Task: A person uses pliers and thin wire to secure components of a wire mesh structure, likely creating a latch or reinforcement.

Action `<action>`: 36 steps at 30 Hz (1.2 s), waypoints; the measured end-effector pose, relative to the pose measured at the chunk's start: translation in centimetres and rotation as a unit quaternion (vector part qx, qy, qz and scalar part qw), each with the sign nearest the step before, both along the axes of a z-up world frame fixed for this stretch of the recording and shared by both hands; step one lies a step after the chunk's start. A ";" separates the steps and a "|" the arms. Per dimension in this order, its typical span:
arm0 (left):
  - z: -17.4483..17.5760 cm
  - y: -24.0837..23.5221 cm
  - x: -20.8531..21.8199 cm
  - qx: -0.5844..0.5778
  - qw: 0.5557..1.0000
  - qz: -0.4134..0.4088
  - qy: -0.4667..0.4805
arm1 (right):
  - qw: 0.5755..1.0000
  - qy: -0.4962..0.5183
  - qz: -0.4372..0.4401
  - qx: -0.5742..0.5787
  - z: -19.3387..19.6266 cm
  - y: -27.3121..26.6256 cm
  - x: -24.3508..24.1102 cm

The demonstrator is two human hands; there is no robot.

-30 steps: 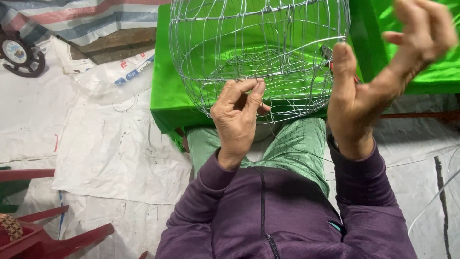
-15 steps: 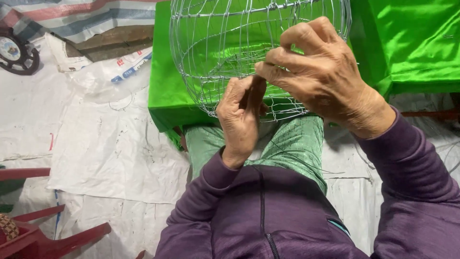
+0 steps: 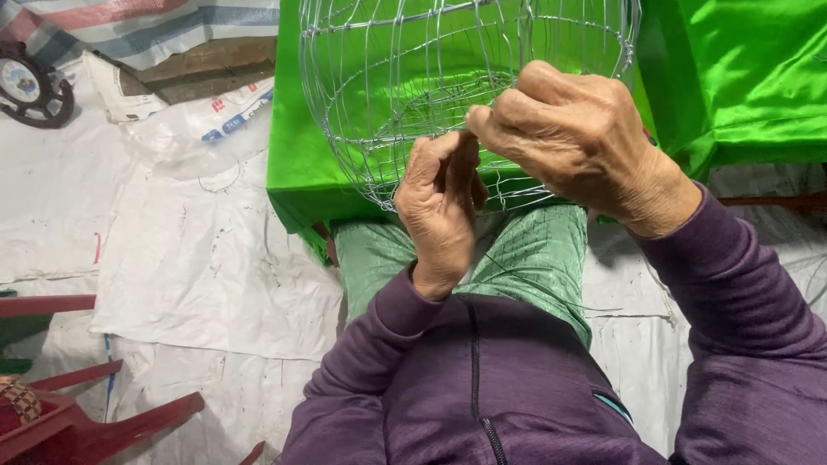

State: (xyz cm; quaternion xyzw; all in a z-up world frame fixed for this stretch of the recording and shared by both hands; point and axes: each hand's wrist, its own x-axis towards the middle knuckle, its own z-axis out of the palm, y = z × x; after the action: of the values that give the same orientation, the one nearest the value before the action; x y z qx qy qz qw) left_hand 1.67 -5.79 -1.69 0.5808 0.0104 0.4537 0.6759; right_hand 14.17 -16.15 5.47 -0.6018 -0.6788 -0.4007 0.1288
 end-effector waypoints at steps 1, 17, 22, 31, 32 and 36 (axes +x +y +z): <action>-0.1 -0.1 0.2 0.000 1.000 0.000 0.001 | 1.000 0.001 0.000 0.000 -0.3 0.1 -0.1; 0.1 -0.3 0.9 0.092 0.990 0.107 0.033 | 0.980 0.070 -0.043 0.179 -3.0 2.8 -3.0; 0.3 0.3 0.4 0.038 0.998 0.042 0.033 | 0.976 0.108 -0.063 0.180 -2.6 2.7 -3.9; 0.3 0.6 0.6 -0.062 0.998 0.008 -0.019 | 0.971 0.157 -0.048 0.175 -3.3 1.4 -5.0; 0.5 0.6 0.5 -0.045 0.999 0.023 -0.008 | 0.969 0.179 -0.042 0.165 -3.4 1.4 -4.9; 0.4 0.7 0.6 -0.007 0.999 0.048 0.001 | 0.972 0.187 -0.033 0.138 -3.8 1.3 -4.6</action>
State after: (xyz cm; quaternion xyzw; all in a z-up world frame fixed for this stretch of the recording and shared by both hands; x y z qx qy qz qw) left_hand 2.24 -5.11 -1.27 0.5754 0.0426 0.4851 0.6571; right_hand 9.61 -14.88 1.69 -0.6643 -0.5607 -0.3750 0.3220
